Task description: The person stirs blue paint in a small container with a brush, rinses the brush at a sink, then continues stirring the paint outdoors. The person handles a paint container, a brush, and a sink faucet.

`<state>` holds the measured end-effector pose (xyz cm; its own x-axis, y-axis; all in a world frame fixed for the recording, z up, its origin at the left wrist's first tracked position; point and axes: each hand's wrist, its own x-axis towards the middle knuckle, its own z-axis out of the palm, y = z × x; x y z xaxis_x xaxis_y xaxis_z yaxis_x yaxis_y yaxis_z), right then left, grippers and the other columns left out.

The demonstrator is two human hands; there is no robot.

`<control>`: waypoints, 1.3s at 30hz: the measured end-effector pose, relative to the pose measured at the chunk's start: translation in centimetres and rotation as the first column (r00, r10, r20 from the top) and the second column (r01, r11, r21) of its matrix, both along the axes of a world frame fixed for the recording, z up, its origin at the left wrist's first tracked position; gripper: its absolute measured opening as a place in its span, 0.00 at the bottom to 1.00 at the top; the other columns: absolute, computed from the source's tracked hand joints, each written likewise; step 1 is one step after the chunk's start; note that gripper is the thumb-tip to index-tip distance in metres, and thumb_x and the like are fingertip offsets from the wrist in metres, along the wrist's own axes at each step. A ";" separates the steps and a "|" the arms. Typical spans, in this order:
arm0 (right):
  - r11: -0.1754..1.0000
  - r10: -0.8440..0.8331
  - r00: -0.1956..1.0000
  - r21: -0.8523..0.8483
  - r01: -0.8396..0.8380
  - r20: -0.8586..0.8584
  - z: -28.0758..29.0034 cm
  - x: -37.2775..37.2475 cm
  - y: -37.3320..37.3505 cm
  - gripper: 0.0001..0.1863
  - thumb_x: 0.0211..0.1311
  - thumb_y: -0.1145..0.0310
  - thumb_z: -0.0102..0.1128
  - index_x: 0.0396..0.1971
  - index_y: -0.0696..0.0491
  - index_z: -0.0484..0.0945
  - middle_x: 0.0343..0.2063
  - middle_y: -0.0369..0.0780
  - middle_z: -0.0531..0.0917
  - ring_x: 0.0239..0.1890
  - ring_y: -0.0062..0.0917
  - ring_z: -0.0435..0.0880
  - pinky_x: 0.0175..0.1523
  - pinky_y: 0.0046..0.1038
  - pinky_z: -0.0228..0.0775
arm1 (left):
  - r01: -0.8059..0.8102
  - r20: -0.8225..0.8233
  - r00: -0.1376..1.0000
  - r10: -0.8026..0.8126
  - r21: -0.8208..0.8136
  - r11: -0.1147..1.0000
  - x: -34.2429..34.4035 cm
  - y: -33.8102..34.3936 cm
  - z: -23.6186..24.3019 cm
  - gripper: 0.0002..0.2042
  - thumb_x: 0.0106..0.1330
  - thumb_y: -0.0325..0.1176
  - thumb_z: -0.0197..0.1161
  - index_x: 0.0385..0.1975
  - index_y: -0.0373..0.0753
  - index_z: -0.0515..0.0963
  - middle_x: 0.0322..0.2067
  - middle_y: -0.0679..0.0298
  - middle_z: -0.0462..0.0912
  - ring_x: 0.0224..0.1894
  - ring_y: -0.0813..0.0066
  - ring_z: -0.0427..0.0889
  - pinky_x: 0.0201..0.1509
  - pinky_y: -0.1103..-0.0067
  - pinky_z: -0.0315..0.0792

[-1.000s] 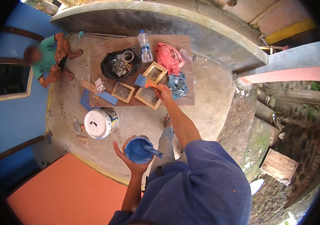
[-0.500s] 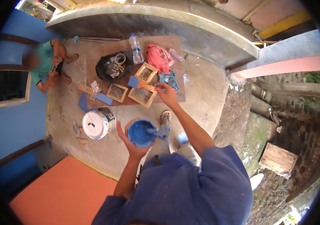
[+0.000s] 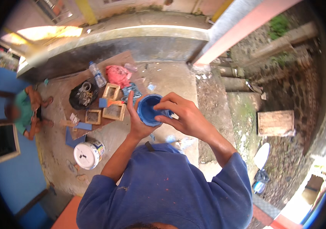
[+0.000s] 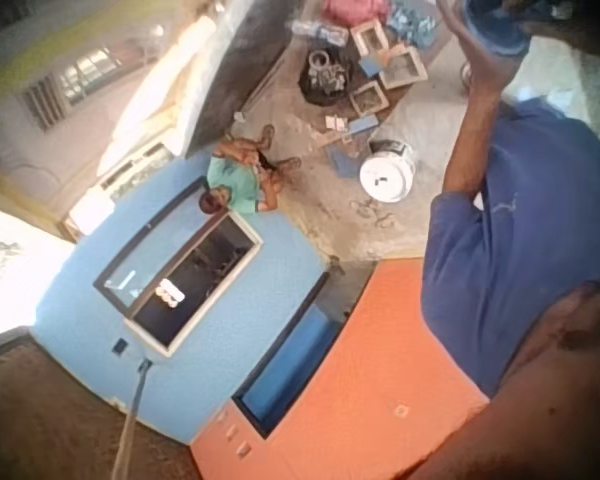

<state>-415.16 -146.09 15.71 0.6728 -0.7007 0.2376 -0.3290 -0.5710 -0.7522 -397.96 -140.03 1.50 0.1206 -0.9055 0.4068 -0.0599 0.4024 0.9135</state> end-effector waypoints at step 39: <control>0.858 -0.511 0.840 -0.042 0.512 -0.185 5.4 -19.3 8.5 0.08 0.68 0.71 0.67 0.43 0.55 0.81 0.35 0.47 0.87 0.39 0.44 0.88 0.43 0.40 0.78 | 0.583 -0.059 0.808 -0.586 -0.063 0.810 -19.9 -2.5 3.5 0.69 0.42 0.23 0.85 0.78 0.47 0.33 0.61 0.51 0.72 0.62 0.58 0.77 0.68 0.65 0.73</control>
<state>-434.43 -137.59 21.15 0.2486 -0.9588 0.1376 -0.7044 -0.2765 -0.6538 -417.83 -142.51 4.99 -0.3959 -0.7977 0.4550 0.2635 0.3760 0.8884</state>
